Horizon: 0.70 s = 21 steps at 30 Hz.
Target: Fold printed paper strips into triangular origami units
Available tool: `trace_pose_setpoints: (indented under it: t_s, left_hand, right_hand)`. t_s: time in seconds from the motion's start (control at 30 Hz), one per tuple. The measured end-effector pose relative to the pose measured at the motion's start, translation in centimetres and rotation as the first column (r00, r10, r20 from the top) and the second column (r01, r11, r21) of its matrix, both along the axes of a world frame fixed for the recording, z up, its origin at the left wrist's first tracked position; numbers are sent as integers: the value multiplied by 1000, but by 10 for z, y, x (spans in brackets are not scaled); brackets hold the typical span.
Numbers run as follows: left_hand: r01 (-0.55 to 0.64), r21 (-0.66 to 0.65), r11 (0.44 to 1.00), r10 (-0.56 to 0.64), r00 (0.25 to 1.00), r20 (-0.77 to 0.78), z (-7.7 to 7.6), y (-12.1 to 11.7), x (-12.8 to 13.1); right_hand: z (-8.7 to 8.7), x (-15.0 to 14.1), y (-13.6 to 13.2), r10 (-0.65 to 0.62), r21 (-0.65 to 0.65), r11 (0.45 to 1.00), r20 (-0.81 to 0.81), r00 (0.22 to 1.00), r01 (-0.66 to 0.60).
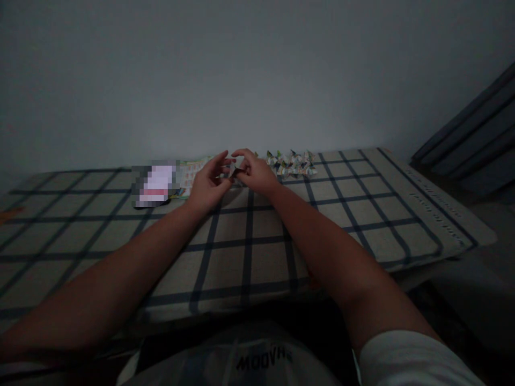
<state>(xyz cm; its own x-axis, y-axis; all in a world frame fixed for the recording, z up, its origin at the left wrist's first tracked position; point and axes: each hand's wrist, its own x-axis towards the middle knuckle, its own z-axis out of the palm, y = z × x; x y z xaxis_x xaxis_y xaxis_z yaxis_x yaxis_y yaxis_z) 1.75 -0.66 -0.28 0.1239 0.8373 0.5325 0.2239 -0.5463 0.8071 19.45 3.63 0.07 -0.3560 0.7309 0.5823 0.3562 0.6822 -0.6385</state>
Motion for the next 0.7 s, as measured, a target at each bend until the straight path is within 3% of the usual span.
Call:
trace_pose_setpoints:
  t_s: [0.17,0.3,0.47,0.7]
  left_hand:
    - [69,-16,997,-69,997,46,0,0,1]
    - [107,-125,986,-77,971,225,0,6,3]
    - [117,-367,923,21,935,353,1,10,2]
    - [220,-447,867,0,897,442,7,7,0]
  right_hand:
    - [5,2,-3,-34,71,997,-9,999,35]
    - [10,3,-5,-40,111,993,21,999,37]
    - [10,5,-4,-14,146,989,88,996,1]
    - [9,4,-2,33,157,986,132,991,-53]
